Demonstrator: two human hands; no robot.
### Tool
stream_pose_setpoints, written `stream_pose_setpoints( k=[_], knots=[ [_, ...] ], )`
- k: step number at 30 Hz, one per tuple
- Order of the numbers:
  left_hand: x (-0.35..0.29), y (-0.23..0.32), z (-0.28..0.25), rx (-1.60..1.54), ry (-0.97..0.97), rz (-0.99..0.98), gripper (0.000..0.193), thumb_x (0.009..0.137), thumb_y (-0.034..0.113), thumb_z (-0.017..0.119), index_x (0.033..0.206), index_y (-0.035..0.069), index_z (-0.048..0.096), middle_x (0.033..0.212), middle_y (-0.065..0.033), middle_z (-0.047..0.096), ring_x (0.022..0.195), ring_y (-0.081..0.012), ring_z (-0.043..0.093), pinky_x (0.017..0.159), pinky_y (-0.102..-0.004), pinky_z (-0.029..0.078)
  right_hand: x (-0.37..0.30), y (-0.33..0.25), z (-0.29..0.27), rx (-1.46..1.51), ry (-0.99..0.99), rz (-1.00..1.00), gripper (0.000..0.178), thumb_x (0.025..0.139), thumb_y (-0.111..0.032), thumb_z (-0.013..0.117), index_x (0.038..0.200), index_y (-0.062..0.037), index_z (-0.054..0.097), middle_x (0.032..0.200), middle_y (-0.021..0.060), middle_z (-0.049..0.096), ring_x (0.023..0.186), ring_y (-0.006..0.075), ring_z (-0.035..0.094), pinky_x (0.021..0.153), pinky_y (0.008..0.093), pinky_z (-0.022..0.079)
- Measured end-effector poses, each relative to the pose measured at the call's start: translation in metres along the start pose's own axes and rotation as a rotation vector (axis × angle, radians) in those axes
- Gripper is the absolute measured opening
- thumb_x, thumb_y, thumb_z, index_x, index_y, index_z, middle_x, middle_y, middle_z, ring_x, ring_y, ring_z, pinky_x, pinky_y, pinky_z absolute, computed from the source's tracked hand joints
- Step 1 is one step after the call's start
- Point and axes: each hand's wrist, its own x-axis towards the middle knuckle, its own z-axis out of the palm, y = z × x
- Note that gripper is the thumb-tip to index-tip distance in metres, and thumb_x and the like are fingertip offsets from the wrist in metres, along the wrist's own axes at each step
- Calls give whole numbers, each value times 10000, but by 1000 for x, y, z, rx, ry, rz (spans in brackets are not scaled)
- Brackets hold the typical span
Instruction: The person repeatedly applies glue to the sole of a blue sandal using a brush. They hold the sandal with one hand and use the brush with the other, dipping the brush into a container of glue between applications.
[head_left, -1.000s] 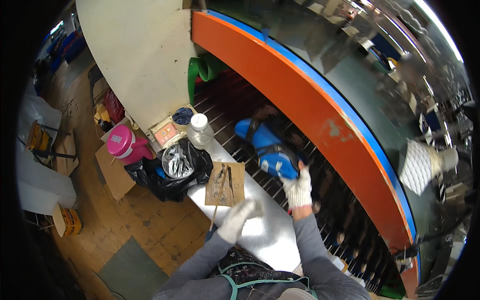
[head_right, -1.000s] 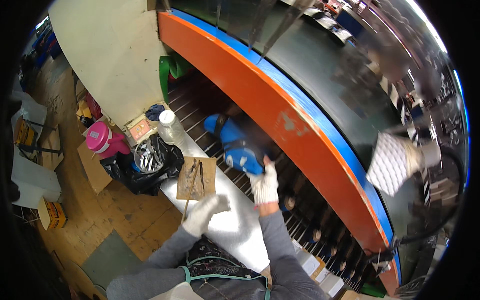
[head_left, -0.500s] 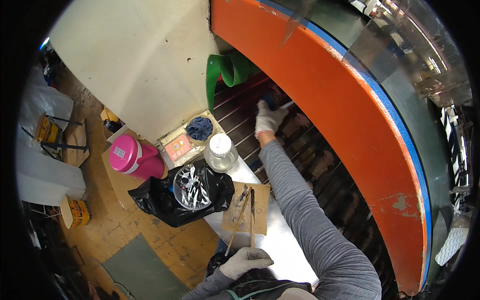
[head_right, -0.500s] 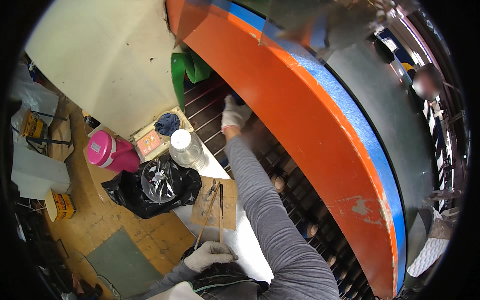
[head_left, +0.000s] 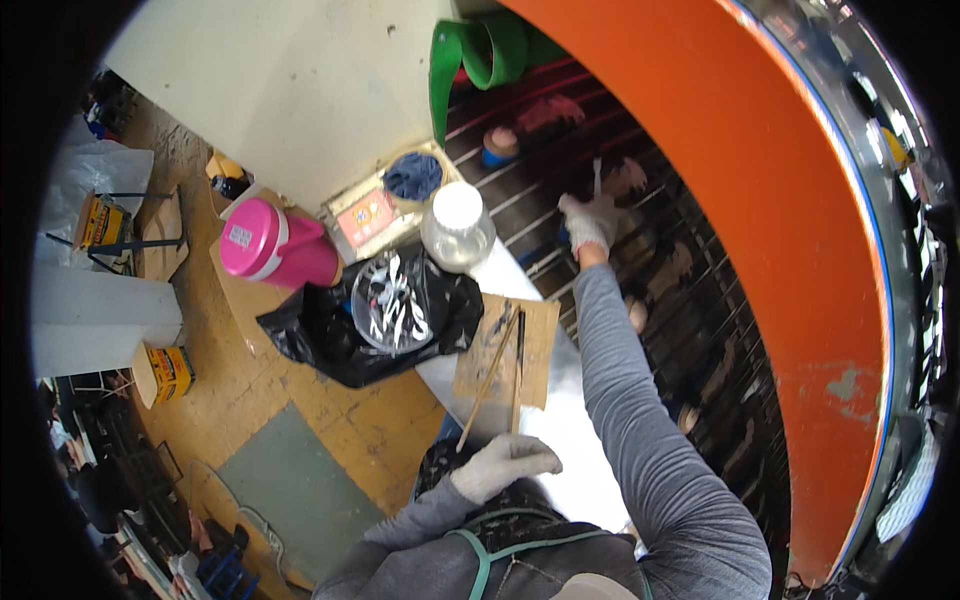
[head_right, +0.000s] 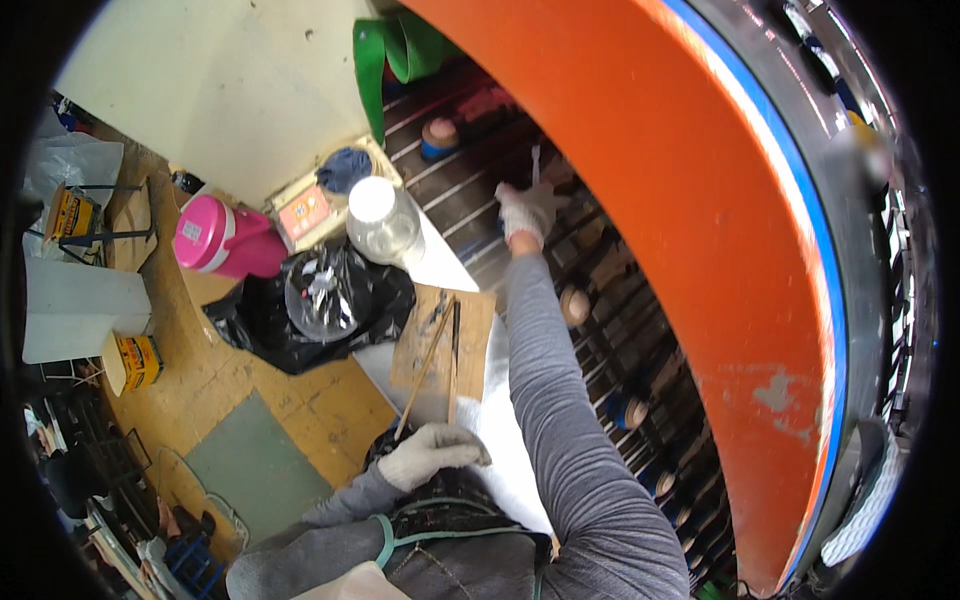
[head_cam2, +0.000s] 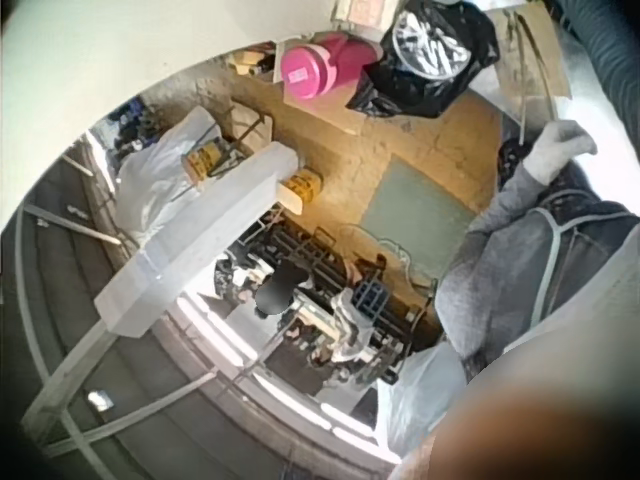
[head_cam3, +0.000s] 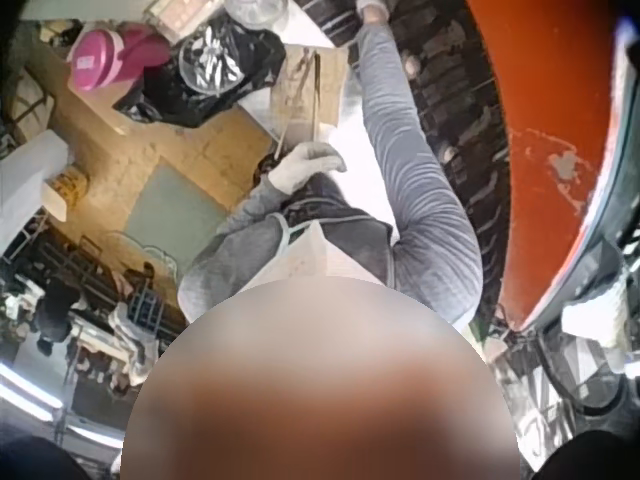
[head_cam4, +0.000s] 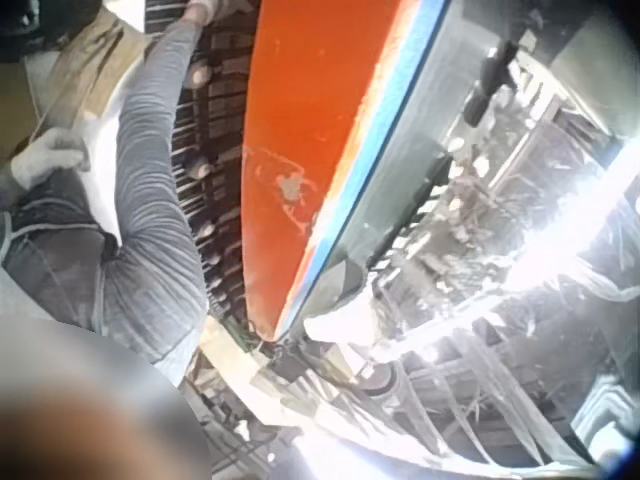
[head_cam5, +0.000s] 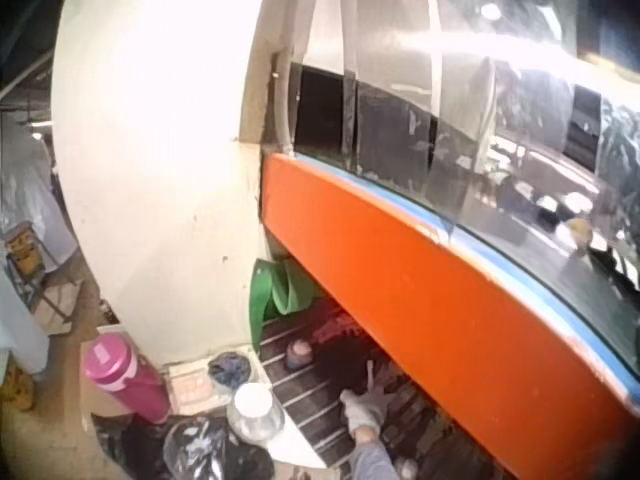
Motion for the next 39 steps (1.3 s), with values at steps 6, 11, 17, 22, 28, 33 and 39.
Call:
stream_pose_setpoints(
  k=[6, 11, 17, 22, 28, 33, 39],
  knots=[
    [-6, -17, 9, -178, 11, 67, 550, 1016, 440, 555, 1249, -57, 592, 1201, -233, 654, 1121, -328, 644, 1020, -454, 498, -9, 60, -64, 197, -61, -274, 612, 721, -357, 780, 1095, 93, 597, 1114, 244, 672, 1009, 358, 680, 865, 425, 524],
    [1, -27, 13, -424, 8, 37, 837, 998, 634, 455, 1485, -38, 348, 1397, -284, 495, 1296, -390, 514, 1107, -502, 416, -105, 127, -164, 494, -247, -337, 478, 746, -160, 742, 1177, 7, 623, 964, 35, 646, 805, 115, 605, 714, 265, 486],
    [-21, -53, 53, -442, -152, 155, 653, 894, 487, 725, 1412, 157, 506, 1399, -117, 553, 1294, -323, 536, 1085, -546, 450, -279, 213, -282, 910, -664, -343, 888, 601, -129, 885, 1391, 21, 510, 1328, 144, 601, 1252, 202, 555, 1063, 348, 433],
    [-58, -109, 82, -396, -86, -109, 740, 787, 311, 856, 1397, 66, 515, 1349, -147, 605, 1235, -332, 593, 1019, -554, 515, -398, 318, -303, 726, -225, -137, 363, 925, -240, 661, 1202, -15, 597, 1035, 68, 604, 865, 152, 571, 803, 295, 459],
    [-64, -120, 93, -238, -106, 116, 810, 744, 376, 856, 1414, 97, 496, 1391, -141, 545, 1275, -343, 530, 1024, -581, 470, -519, 455, -327, -112, 209, 49, 131, 895, -190, 622, 1017, -147, 643, 908, 83, 663, 879, 317, 640, 792, 447, 414],
    [-67, -90, 132, -304, 198, 593, 925, 779, 520, 758, 1520, 122, 376, 1558, -162, 367, 1430, -383, 351, 1136, -698, 268, -566, 518, -313, -215, 431, 311, 99, 897, -279, 650, 940, -189, 654, 884, 59, 670, 864, 300, 637, 774, 459, 384],
    [-58, -71, 167, 128, -130, 980, 750, 846, 307, 763, 1457, 7, 448, 1448, -172, 511, 1327, -321, 489, 1144, -495, 386, -541, 542, -291, -444, 450, 397, 130, 858, -341, 692, 921, -228, 702, 947, 47, 684, 935, 268, 636, 822, 461, 399]
  ],
)
